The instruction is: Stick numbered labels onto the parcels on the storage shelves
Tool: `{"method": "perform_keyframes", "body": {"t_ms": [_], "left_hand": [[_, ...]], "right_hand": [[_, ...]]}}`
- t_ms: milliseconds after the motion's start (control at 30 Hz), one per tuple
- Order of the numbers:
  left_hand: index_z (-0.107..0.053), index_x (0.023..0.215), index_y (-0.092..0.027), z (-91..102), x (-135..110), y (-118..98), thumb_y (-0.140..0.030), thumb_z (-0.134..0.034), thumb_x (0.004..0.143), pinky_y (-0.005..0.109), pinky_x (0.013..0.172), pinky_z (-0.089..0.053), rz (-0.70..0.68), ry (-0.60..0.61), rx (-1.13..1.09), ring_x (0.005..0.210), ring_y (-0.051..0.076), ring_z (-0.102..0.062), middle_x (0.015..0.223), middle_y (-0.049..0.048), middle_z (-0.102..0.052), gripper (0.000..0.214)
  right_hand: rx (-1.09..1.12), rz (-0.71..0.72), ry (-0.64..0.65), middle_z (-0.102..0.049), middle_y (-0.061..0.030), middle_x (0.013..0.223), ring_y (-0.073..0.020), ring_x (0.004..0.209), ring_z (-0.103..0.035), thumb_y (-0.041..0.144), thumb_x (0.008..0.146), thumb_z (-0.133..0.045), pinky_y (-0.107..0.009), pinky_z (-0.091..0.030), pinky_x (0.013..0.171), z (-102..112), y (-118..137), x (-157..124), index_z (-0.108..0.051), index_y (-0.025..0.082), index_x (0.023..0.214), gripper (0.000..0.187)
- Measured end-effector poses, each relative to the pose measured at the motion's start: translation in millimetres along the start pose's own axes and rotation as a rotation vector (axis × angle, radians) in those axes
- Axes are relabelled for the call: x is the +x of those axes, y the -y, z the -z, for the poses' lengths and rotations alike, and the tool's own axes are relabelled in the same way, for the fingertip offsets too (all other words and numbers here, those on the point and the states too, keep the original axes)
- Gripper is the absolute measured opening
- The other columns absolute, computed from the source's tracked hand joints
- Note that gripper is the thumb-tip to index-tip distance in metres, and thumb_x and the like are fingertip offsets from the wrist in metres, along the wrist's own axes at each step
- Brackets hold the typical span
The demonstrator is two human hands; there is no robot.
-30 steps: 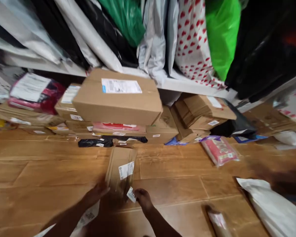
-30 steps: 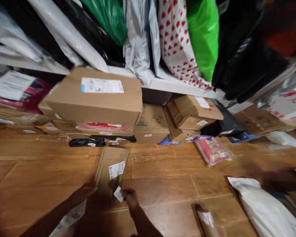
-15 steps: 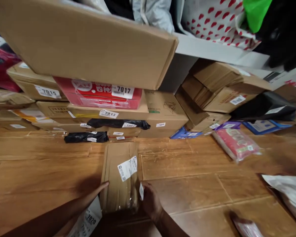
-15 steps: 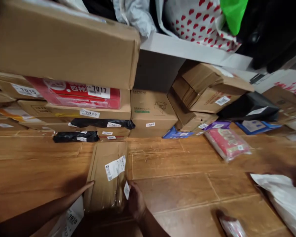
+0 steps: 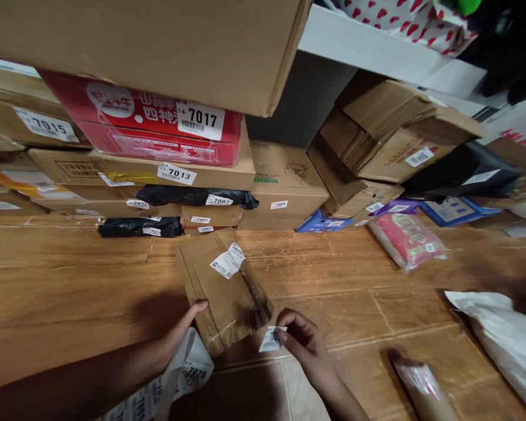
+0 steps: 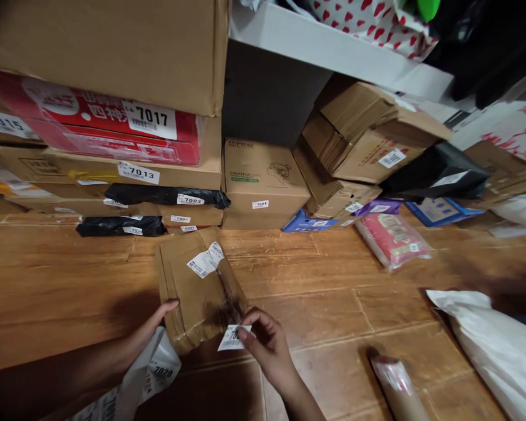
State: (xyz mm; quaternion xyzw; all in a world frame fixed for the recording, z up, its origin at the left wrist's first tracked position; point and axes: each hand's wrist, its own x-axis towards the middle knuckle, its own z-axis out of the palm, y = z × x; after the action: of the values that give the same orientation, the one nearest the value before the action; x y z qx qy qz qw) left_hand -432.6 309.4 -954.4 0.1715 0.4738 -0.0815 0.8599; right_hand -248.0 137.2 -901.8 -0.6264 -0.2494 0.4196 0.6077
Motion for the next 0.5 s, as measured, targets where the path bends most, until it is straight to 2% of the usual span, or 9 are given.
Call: {"method": "perform_keyframes", "body": {"t_ms": [100,200,367,500], "left_hand": [[-0.06,0.113,-0.007,-3.9,-8,-3,-0.057,-0.041,0.085,0.032,0.074,-0.054,0.035,0.028,-0.076,0.079,0.026,-0.07,0.083,0.0109,-0.074,0.061],[-0.061,0.112,-0.004,-7.1,-17,-5,-0.059,-0.038,0.086,0.03,0.07,-0.054,0.057,0.076,-0.085,0.076,0.025,-0.071,0.081,0.012,-0.074,0.065],[-0.059,0.115,-0.005,-9.6,-19,-6,-0.055,-0.038,0.086,0.033,0.076,-0.054,0.092,0.062,-0.109,0.083,0.027,-0.071,0.086,0.0119,-0.074,0.061],[-0.059,0.114,-0.004,-1.9,-12,-3,-0.058,-0.041,0.083,0.035,0.082,-0.052,0.085,0.128,-0.11,0.088,0.028,-0.07,0.088,0.0133,-0.074,0.065]], "right_hand": [[-0.173,-0.012,0.071,-0.058,0.0001,0.069,-0.0133,0.064,-0.053,0.033,0.076,-0.07,-0.025,-0.041,0.06,-3,-4,-8,-0.061,0.019,0.074,0.017],[-0.295,-0.001,0.114,-0.059,-0.0006,0.07,-0.0134,0.064,-0.054,0.033,0.078,-0.068,-0.025,-0.041,0.059,-9,-7,-9,-0.06,0.019,0.074,0.016],[-0.469,0.079,0.191,-0.062,-0.0029,0.076,-0.0138,0.069,-0.056,0.03,0.086,-0.057,-0.024,-0.041,0.061,-20,-2,-7,-0.066,0.019,0.079,0.016],[-0.486,0.1,0.226,-0.063,-0.003,0.078,-0.0144,0.072,-0.057,0.029,0.089,-0.054,-0.024,-0.042,0.063,-25,-3,-6,-0.068,0.02,0.083,0.018]]}}
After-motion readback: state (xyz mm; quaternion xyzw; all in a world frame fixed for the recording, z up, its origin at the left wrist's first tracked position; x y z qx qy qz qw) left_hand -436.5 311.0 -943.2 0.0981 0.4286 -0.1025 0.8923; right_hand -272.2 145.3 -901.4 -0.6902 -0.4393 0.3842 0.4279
